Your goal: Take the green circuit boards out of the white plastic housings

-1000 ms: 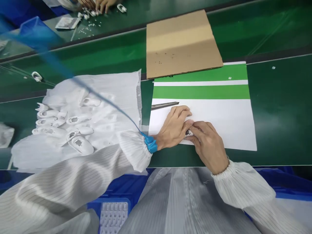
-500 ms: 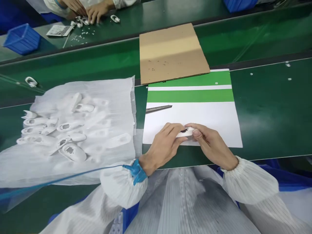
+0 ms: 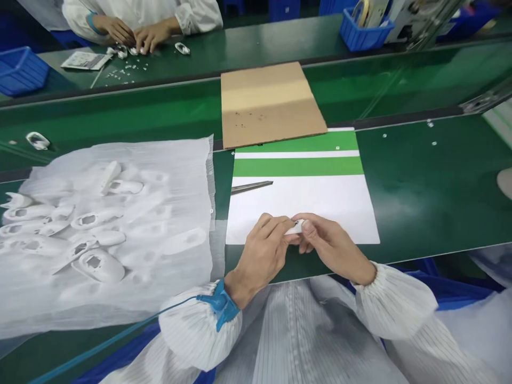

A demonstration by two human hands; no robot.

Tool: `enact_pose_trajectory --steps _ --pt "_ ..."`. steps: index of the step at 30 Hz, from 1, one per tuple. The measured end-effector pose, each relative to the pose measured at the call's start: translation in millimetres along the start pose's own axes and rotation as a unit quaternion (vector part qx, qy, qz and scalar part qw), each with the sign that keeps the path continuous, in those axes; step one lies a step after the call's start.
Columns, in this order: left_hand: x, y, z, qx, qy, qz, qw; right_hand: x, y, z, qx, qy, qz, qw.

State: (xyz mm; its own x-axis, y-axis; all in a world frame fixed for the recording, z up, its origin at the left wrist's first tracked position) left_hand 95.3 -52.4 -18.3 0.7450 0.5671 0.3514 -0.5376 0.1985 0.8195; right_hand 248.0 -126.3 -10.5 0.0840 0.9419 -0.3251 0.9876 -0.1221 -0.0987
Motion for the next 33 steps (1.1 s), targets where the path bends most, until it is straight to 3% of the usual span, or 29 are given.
enact_pose_trajectory --steps 3,4,6,8,11,14,18,20,24,28,33 --pt "12.8 0.2 -25.5 0.007 0.001 -0.081 0.997 35.9 31.8 -9.1 0.0 -0.069 -0.065 0.995" --pt "14.9 1.6 -36.7 0.04 0.004 -0.098 0.994 51.4 51.1 -17.4 -0.022 -0.078 -0.039 0.996" --pt "12.2 4.5 -57.1 0.133 0.01 -0.111 0.985 84.1 98.4 -41.6 -0.057 -0.071 0.082 0.992" --pt "0.0 4.6 -68.5 0.216 0.015 -0.12 0.969 116.4 146.2 -70.5 -0.093 -0.022 0.206 0.974" --pt "-25.4 -0.7 -64.8 0.287 0.061 -0.104 0.95 162.8 199.3 -103.3 -0.139 0.03 0.305 0.942" --pt "-43.4 -8.8 -48.7 0.319 0.121 -0.075 0.937 199.8 222.5 -116.9 -0.195 0.05 0.347 0.916" --pt "-51.4 -17.0 -31.4 0.328 0.183 -0.041 0.926 225.1 214.7 -117.2 -0.29 0.058 0.366 0.882" --pt "-52.4 -19.2 -25.5 0.332 0.206 -0.025 0.92 230.2 199.9 -115.0 -0.337 0.068 0.366 0.865" --pt "-53.4 -19.8 -15.5 0.343 0.228 -0.01 0.911 226.6 158.0 -107.8 -0.408 0.075 0.308 0.856" --pt "-58.1 -19.2 -5.9 0.352 0.238 -0.01 0.905 181.2 118.9 -84.5 -0.444 0.063 0.312 0.838" --pt "-71.6 -27.4 2.6 0.347 0.266 -0.015 0.899 103.9 106.3 -9.6 -0.434 0.022 0.428 0.792"
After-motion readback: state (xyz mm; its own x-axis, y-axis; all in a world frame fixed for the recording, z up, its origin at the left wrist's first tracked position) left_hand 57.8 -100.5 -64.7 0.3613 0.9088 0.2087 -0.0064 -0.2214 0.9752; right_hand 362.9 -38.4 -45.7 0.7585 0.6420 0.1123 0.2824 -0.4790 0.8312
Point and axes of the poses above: each hand's wrist, its own x-axis towards the middle knuckle, its own y-axis out of the back of the hand, z = x × y, the point moved 2 cm from there along x, towards the middle knuckle, and after that the axes turned 14 degrees about x, right-handed, at the moved point
